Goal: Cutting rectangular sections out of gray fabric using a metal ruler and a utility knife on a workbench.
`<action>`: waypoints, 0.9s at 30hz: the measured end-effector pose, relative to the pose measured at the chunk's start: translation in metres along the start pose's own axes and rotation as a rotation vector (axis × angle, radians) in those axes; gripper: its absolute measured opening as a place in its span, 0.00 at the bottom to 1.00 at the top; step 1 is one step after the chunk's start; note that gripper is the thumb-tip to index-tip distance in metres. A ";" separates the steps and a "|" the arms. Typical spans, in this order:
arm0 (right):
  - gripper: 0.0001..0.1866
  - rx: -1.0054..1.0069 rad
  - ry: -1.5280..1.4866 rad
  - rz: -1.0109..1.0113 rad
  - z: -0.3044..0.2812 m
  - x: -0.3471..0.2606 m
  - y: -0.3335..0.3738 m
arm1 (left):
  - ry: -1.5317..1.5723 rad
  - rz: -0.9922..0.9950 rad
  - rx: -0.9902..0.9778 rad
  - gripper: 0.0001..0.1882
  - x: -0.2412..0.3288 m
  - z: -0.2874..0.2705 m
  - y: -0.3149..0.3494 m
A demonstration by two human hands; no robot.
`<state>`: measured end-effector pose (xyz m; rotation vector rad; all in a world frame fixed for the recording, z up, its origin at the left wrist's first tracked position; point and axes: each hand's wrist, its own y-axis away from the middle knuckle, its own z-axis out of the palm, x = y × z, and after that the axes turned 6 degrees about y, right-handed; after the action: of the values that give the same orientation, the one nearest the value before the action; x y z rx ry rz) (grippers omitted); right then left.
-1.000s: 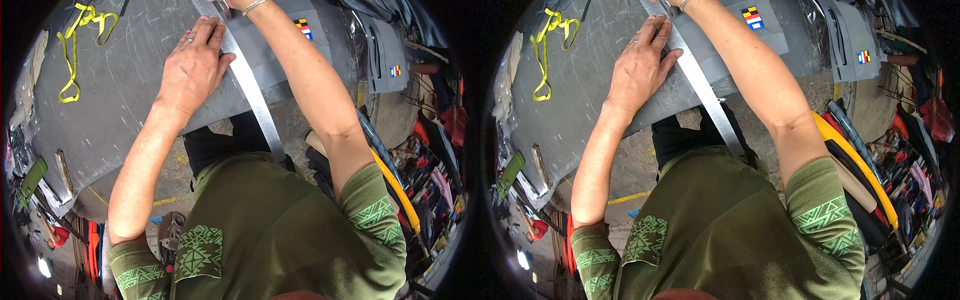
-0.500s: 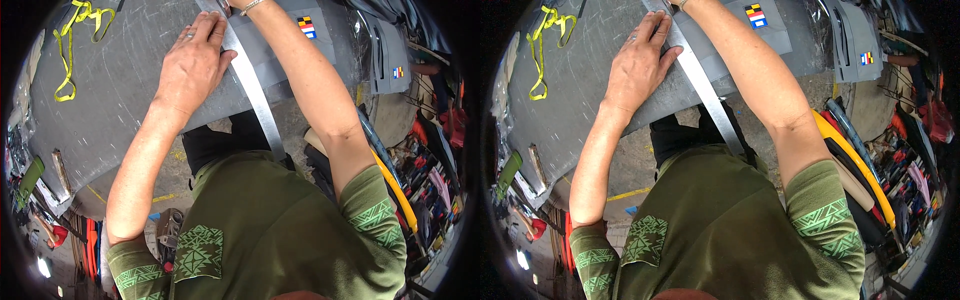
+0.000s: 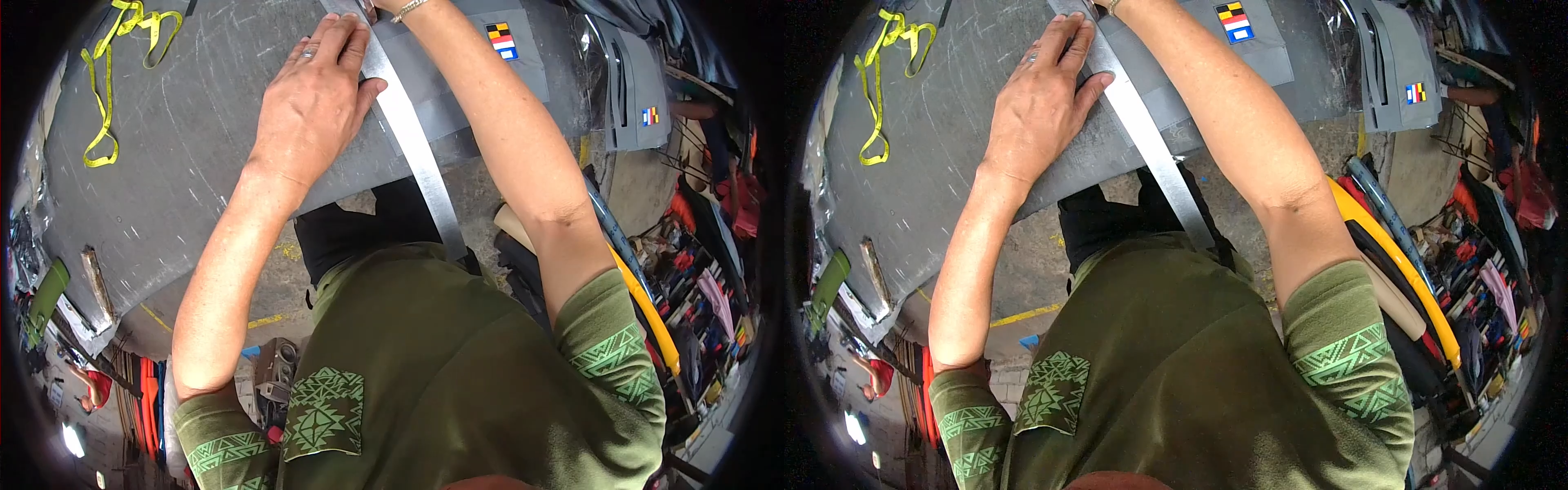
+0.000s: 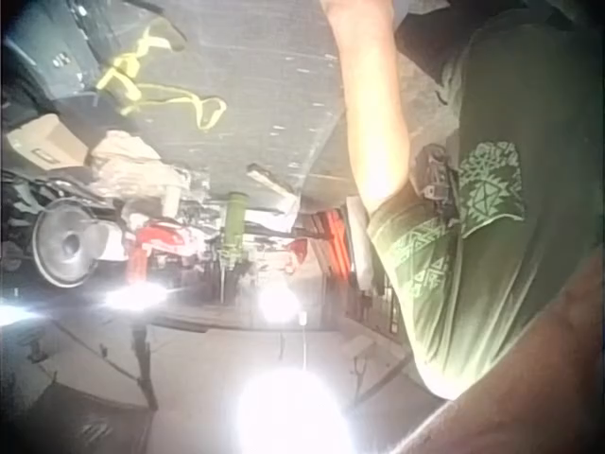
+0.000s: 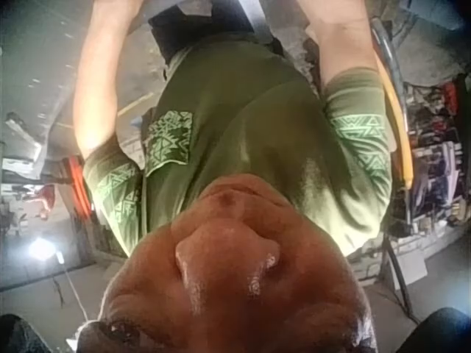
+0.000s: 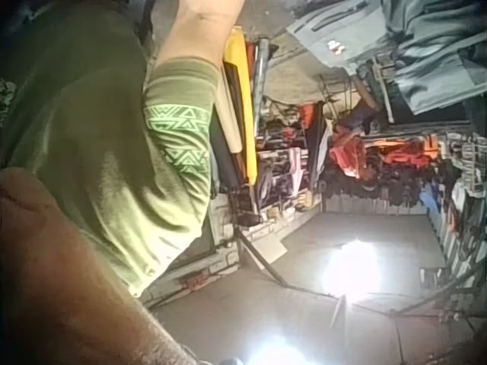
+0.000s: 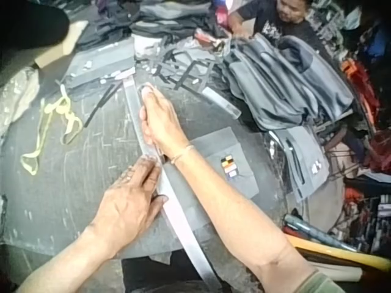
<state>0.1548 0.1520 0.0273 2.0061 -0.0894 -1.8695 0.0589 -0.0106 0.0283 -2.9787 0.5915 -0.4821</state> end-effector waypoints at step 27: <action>0.30 0.126 0.344 -0.183 0.008 0.004 -0.004 | 0.150 -0.032 -0.145 0.33 0.008 -0.024 -0.013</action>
<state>0.1462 0.1524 0.0224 2.4666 0.0766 -1.6247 0.0631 -0.0021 0.0552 -3.1127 0.6168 -0.6986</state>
